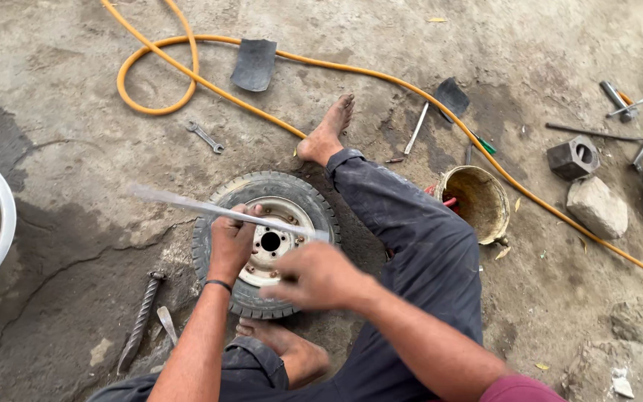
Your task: The person sits on the ground and uses a metal rod to repeatedly scrape and clean the inner rim of a small tire. The person manipulates the rod with both hands to remove debris from the wheel's surface.
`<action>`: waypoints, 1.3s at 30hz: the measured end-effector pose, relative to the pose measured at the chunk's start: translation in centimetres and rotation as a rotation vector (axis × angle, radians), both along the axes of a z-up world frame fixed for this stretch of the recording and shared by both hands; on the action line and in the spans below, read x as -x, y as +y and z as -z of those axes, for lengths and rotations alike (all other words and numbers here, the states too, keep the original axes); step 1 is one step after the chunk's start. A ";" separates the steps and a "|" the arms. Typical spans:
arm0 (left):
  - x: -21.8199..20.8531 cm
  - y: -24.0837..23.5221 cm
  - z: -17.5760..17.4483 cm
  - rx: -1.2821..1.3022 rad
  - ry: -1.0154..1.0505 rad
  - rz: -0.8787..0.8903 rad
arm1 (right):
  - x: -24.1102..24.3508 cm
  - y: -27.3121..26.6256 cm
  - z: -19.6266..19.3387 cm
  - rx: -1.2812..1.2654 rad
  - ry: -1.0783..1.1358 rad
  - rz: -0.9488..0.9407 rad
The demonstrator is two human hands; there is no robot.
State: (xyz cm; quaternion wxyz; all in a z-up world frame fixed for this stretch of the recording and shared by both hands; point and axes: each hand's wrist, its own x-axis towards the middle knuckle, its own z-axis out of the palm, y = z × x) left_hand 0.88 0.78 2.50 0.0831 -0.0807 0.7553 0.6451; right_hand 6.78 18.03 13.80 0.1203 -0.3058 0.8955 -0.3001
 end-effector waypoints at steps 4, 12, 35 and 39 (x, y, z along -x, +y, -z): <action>-1.0 1.3 4.5 0.064 0.172 0.224 | 5.3 -0.2 -3.4 -0.178 0.054 0.508; -0.4 2.7 6.9 0.248 0.392 0.220 | -3.4 -5.3 -4.5 0.385 -0.028 -0.140; 0.6 -4.5 9.1 0.650 0.161 0.229 | -2.4 4.7 5.4 -0.146 -0.337 0.409; 1.3 -6.0 8.1 0.495 0.135 -0.187 | -1.6 5.3 4.3 0.126 -0.226 0.339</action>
